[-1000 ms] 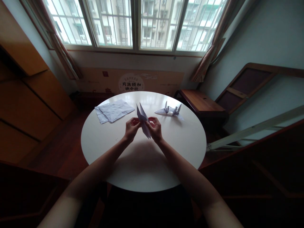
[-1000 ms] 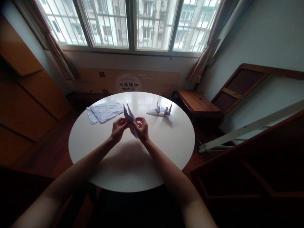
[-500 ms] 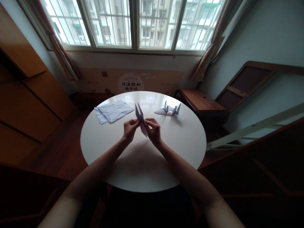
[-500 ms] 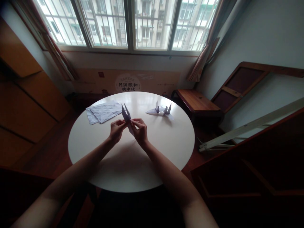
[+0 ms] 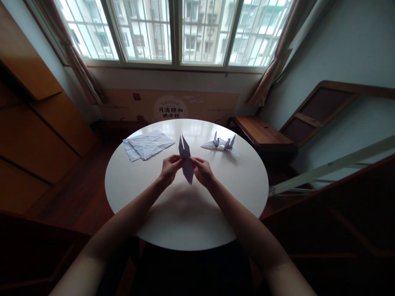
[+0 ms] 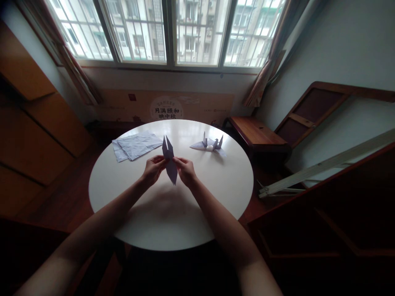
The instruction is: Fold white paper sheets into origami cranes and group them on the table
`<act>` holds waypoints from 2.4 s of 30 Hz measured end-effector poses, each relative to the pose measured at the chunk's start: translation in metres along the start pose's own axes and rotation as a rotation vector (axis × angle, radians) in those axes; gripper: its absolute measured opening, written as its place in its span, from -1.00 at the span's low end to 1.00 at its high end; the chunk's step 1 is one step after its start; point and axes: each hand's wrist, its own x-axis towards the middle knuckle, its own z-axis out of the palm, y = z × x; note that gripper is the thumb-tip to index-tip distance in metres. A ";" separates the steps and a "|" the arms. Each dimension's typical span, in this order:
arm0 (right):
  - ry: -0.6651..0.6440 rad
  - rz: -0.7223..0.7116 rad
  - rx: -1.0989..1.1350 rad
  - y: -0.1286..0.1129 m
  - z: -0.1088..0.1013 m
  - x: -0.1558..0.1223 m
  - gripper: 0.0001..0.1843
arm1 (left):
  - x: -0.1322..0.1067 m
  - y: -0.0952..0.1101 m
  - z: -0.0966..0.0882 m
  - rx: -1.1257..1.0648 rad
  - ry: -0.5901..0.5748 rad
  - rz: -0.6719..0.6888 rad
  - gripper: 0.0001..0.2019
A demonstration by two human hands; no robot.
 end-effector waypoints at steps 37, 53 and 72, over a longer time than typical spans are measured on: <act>0.039 0.071 -0.192 0.011 -0.015 0.005 -0.55 | 0.000 -0.001 -0.011 0.176 -0.038 -0.189 -0.54; 0.043 0.051 -0.198 0.003 -0.010 0.002 -0.58 | -0.003 0.001 -0.010 0.260 -0.253 -0.213 -0.57; 0.033 0.132 -0.124 -0.012 -0.020 0.004 -0.59 | -0.010 0.011 -0.010 0.365 -0.440 -0.295 -0.60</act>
